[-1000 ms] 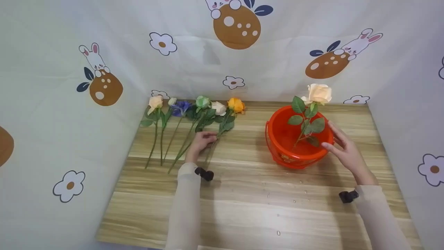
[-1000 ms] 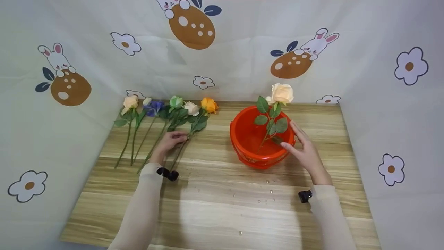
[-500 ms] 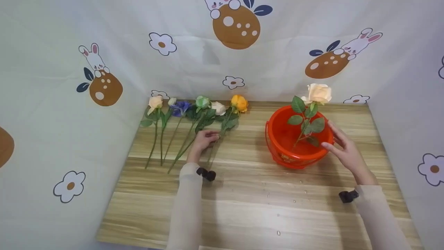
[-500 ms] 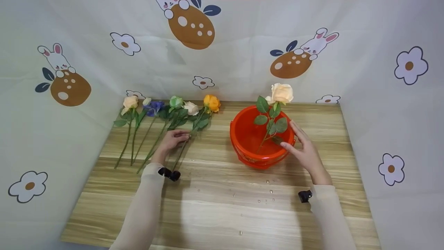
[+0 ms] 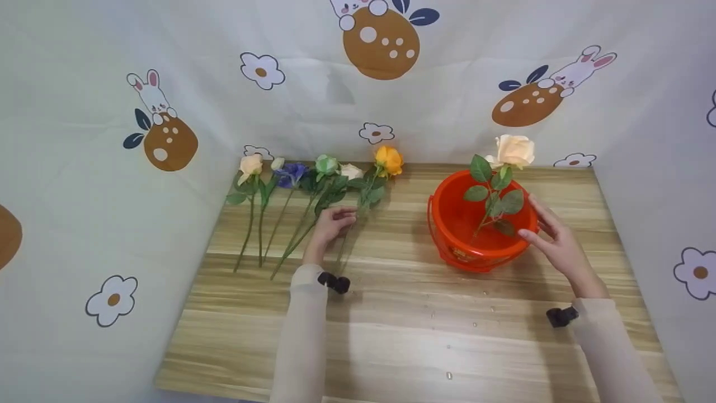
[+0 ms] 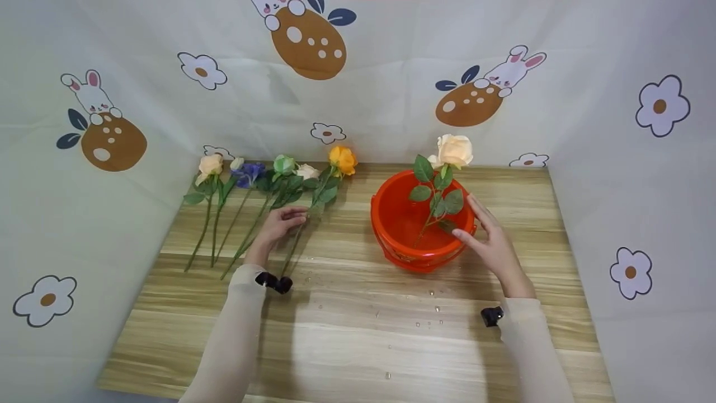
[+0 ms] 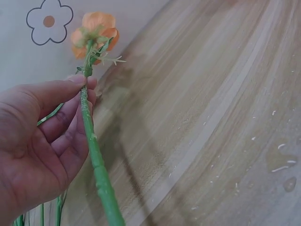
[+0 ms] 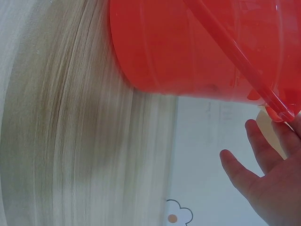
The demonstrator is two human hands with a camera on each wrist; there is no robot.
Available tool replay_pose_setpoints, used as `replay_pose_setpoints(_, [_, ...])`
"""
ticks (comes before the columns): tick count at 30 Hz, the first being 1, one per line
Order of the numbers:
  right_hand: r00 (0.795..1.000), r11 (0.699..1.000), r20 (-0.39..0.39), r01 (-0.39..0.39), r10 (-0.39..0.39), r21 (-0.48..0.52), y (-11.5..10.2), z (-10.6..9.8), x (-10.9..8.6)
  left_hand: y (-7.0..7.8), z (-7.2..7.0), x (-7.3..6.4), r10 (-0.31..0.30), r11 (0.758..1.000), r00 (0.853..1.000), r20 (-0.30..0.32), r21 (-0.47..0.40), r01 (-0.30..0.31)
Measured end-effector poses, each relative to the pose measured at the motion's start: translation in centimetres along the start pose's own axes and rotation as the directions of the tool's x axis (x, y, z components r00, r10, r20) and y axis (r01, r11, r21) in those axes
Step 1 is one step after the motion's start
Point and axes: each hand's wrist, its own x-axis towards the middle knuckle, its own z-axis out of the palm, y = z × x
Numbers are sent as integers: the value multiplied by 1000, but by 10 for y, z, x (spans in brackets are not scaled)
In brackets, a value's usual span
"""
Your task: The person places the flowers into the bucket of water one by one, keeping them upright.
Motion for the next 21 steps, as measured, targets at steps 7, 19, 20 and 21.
replay_pose_setpoints(7, [1000,1000,-5,25,-25,6,0,1,0,1,2,1,31,999,999,-16,-28,-32])
replay_pose_setpoints(19, [1000,1000,-4,12,-12,-4,-1,0,0,13,2,-5,66,997,998,-4,-29,-66])
replay_pose_setpoints(20, [1000,1000,-4,9,-9,-6,-1,0,0,15,1,-5,69,997,998,9,-30,-68])
replay_pose_setpoints(21, [1000,1000,-3,7,-7,-6,-1,0,0,16,1,-6,73,997,997,17,-36,-72])
